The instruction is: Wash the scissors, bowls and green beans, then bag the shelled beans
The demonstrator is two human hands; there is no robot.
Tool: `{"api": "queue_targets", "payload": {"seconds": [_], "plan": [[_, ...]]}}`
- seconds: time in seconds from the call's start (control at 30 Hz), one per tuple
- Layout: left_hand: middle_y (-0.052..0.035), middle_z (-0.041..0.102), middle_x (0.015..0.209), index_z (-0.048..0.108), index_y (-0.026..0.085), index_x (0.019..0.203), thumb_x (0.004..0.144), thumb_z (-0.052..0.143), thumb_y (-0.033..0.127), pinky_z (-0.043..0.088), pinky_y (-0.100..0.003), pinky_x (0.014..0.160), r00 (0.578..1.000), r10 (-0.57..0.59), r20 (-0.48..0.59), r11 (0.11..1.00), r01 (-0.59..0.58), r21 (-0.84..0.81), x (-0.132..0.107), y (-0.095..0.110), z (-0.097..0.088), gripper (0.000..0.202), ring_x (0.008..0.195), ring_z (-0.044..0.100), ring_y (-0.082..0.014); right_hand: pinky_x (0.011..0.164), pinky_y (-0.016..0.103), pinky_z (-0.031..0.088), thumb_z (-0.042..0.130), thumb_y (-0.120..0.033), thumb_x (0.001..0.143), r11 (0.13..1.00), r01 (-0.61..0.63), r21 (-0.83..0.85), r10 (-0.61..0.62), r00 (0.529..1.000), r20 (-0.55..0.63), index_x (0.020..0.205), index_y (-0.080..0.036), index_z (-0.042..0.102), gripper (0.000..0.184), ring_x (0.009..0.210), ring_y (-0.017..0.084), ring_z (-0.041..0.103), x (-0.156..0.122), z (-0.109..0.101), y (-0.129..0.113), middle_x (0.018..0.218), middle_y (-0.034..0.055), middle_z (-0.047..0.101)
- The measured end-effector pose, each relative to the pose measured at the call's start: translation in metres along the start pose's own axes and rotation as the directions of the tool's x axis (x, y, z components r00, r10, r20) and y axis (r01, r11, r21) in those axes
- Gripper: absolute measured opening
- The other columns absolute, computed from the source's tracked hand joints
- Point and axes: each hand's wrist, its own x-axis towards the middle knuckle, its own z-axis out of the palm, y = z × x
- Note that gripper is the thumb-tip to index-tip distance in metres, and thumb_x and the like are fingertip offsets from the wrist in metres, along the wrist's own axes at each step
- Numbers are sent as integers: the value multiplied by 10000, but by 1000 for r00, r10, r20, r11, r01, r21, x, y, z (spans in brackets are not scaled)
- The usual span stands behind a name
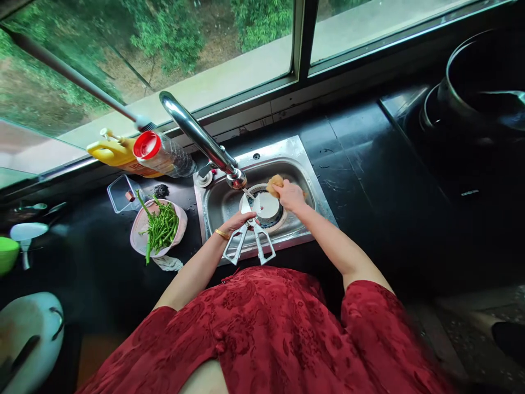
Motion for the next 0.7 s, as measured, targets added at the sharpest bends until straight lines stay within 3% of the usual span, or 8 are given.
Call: {"api": "queue_targets", "payload": {"seconds": [0.1,0.2,0.37,0.53,0.63,0.7], "plan": [[-38,652,613,640,77,1041,783,652,235,472,-214,500,999,17,-48,999,-18,-28,1,5,0,302,520,575,-116,756,310,320,350,-329,970,986,163,21,-162,986,-47,1412,-335,468,457,906,211,482,-17,-2,-7,1129,119,500],[-39,640,605,651,92,883,775,666,234,473,-222,505,998,19,-57,1000,-20,-20,4,7,4,178,516,562,-113,779,311,308,357,-287,966,951,306,30,-307,952,19,1392,-355,487,451,953,221,460,-24,4,-22,1126,108,514],[-59,646,627,628,102,770,786,639,217,489,-250,517,999,-34,-29,999,34,3,7,7,8,116,525,578,-128,755,324,290,350,-231,956,981,194,-25,-195,981,-26,1376,-359,506,465,926,219,470,-12,4,-19,1108,121,516],[-37,642,594,663,115,799,756,643,197,476,-231,531,998,-16,-53,998,19,53,3,15,7,95,525,567,-122,780,325,299,342,-255,969,954,299,-8,-299,954,-19,1353,-367,525,440,969,218,470,-16,-2,-18,1129,108,527],[-51,626,565,639,109,655,737,663,254,457,-216,503,998,-66,-12,989,67,132,2,18,5,168,490,553,-113,751,319,312,329,-284,980,989,148,-22,-149,988,-52,1330,-361,543,417,939,208,489,-15,-3,-18,1115,104,525],[-41,622,562,623,114,647,710,681,272,449,-214,476,997,-64,-37,990,68,125,6,21,2,180,459,539,-105,729,316,317,317,-295,987,989,149,-18,-150,980,-127,1356,-386,503,423,919,203,493,-13,-1,-17,1104,98,521]]}}
